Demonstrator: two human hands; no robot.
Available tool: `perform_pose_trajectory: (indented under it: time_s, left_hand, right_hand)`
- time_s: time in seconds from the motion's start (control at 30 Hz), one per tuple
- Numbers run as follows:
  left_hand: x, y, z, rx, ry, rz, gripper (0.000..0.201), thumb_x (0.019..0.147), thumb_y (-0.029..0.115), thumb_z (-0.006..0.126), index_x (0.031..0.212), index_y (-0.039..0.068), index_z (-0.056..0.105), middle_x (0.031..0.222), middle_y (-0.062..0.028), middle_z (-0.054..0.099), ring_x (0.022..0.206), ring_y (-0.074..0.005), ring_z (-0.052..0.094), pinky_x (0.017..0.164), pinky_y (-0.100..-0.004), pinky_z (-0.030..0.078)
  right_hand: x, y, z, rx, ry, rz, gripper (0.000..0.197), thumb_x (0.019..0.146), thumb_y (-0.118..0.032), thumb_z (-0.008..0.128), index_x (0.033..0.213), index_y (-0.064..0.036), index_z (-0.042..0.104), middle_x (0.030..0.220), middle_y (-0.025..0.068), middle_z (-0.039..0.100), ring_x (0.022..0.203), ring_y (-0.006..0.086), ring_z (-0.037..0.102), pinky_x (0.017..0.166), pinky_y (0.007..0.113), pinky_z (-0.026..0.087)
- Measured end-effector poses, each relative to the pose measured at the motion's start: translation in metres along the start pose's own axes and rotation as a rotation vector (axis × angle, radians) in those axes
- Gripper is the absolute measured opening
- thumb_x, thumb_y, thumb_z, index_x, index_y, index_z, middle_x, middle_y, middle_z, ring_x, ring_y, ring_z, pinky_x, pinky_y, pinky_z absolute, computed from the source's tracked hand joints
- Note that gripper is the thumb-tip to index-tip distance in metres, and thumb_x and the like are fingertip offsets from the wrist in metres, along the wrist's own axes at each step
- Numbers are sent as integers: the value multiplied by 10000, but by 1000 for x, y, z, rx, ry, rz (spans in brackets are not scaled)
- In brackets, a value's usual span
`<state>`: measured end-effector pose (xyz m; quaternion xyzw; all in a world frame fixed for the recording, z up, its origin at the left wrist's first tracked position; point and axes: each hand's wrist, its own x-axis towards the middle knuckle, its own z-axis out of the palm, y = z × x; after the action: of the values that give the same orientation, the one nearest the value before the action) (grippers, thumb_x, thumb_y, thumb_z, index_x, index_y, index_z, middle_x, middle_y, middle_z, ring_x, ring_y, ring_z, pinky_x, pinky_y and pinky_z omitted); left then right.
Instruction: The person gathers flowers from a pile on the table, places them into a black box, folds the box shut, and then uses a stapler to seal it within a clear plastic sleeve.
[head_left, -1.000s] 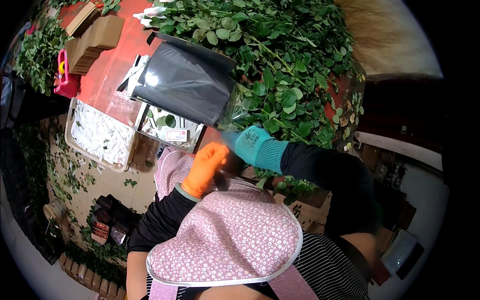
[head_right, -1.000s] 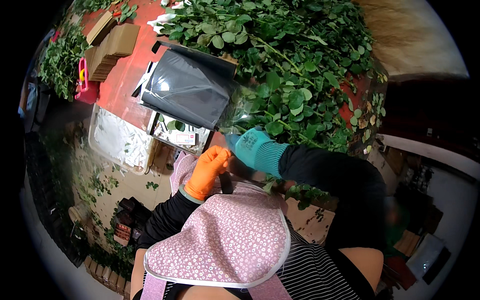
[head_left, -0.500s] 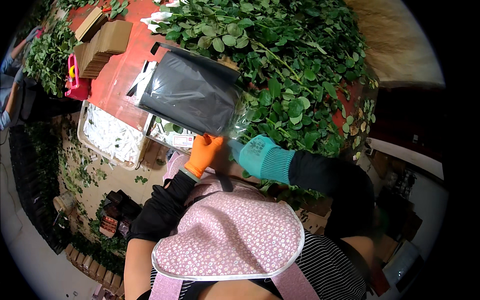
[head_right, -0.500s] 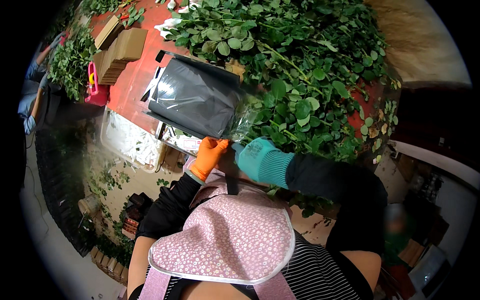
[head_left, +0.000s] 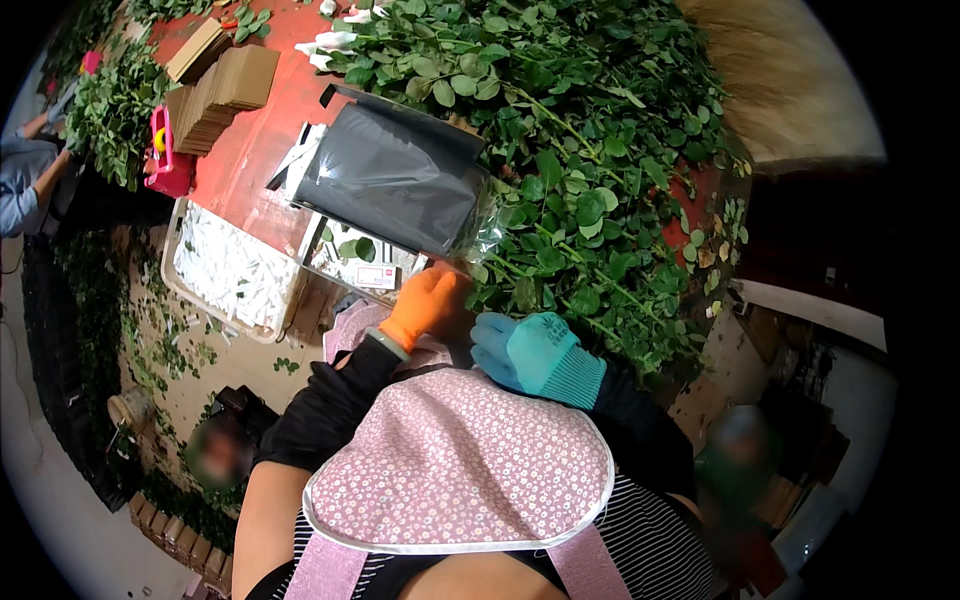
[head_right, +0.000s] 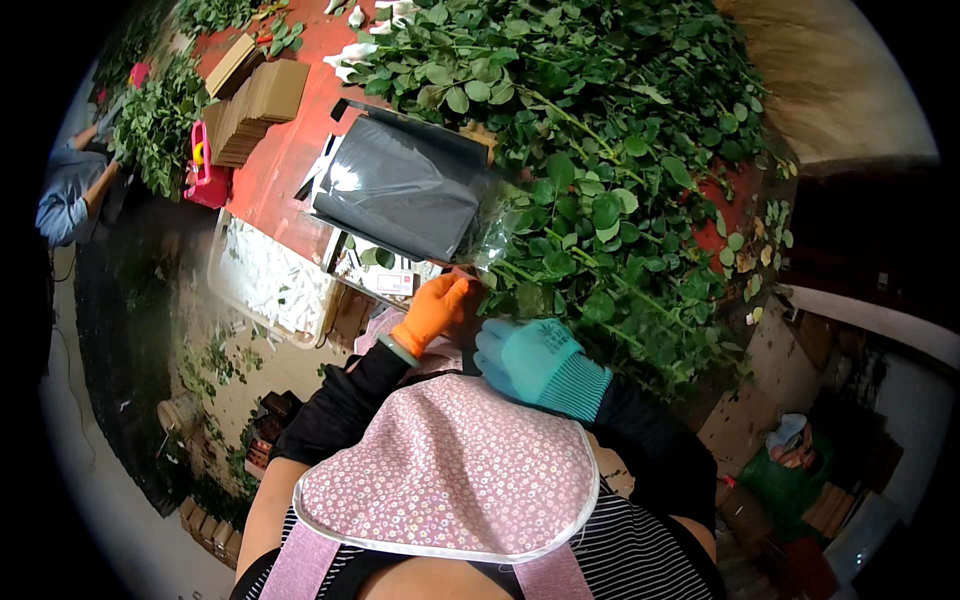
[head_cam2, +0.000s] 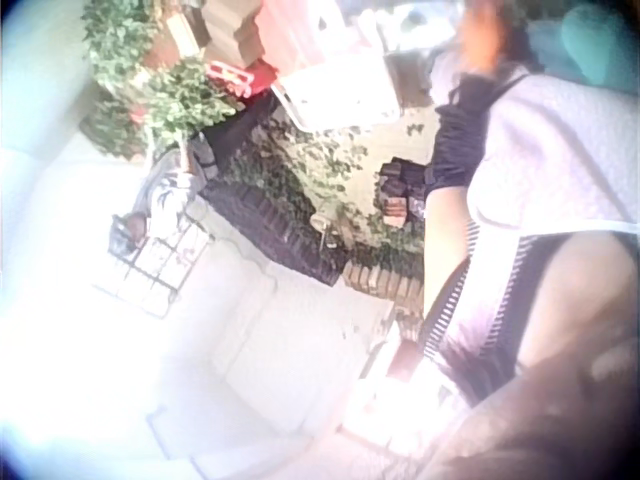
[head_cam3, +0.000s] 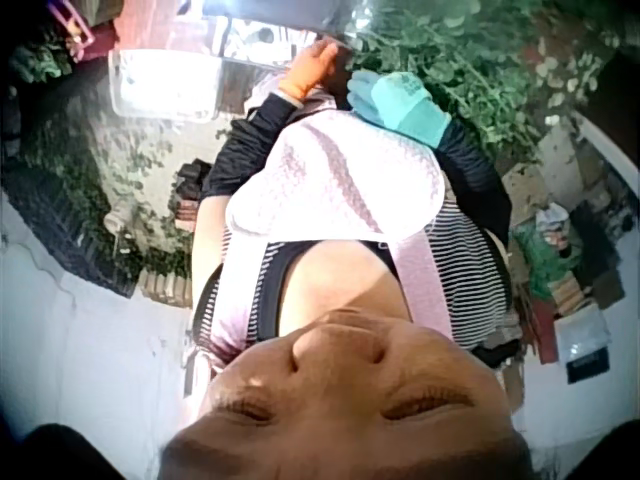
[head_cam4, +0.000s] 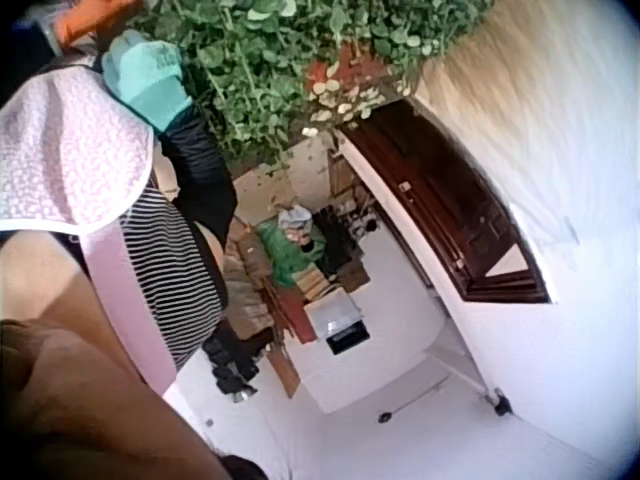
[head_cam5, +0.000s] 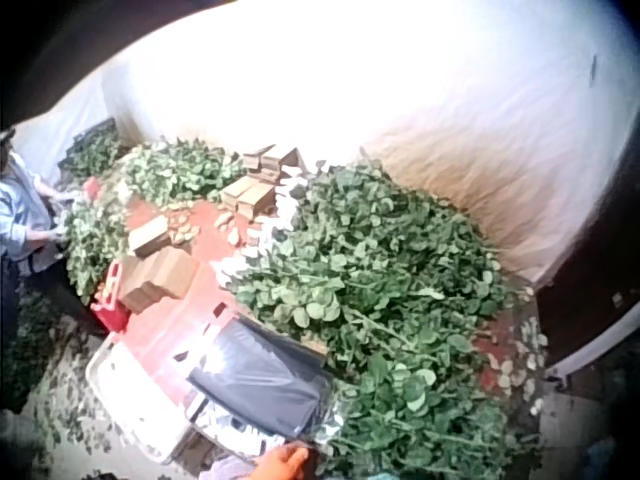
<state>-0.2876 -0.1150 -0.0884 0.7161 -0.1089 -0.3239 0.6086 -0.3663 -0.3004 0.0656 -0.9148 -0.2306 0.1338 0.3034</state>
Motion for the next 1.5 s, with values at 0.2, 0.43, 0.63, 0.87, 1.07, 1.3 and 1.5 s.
perform_pose_trajectory:
  time_s: [0.2,0.43,0.63,0.87,1.07,1.3,1.5]
  left_hand:
    - [33,-35,10,-239,-216,-11,261,1002,279,572,968,33,653,746,-43,638,619,-139,570,568,-281,465]
    - [-43,-20,-308,193,574,149,240,958,256,640,1013,30,702,842,-19,669,756,-126,607,686,-274,490]
    - [10,36,-518,801,1174,306,277,881,266,732,1032,34,726,967,-137,671,886,-282,666,822,-369,522]
    - [63,-11,-581,13,737,-48,261,877,255,735,800,6,743,757,-73,724,686,-136,646,657,-306,485]
    - [-79,-13,-517,-519,661,11,192,939,231,667,925,51,731,860,18,671,672,-49,456,614,-224,355]
    - [-132,-28,-502,-581,608,-182,170,966,213,638,940,49,677,954,-14,694,688,-52,486,620,-209,394]
    - [-122,-49,-495,-449,610,-242,221,949,253,653,947,41,714,793,14,626,637,-60,464,589,-218,367]
  right_hand:
    - [23,-26,3,-27,-16,79,221,922,-246,603,973,-31,598,940,131,592,716,318,638,610,427,506]
    - [98,-49,42,48,66,62,246,900,-278,643,1031,-73,674,993,138,698,764,358,680,644,462,542]
    - [188,-81,86,29,-103,-26,251,927,-291,600,1059,-86,660,1016,107,647,781,344,668,677,471,527]
    - [264,-120,83,-17,-208,102,258,962,-296,546,1076,-76,618,1020,141,642,812,367,665,704,484,523]
    - [341,-152,75,164,-336,270,338,990,-302,556,1224,-69,629,1150,179,659,932,360,680,811,447,541]
    - [540,-121,172,1137,-61,377,403,970,-282,631,1292,-41,623,1183,56,683,1064,210,663,905,343,511]
    - [622,-135,219,1654,-86,617,330,1026,-283,480,1235,-65,614,1230,66,666,1118,198,643,955,337,499]
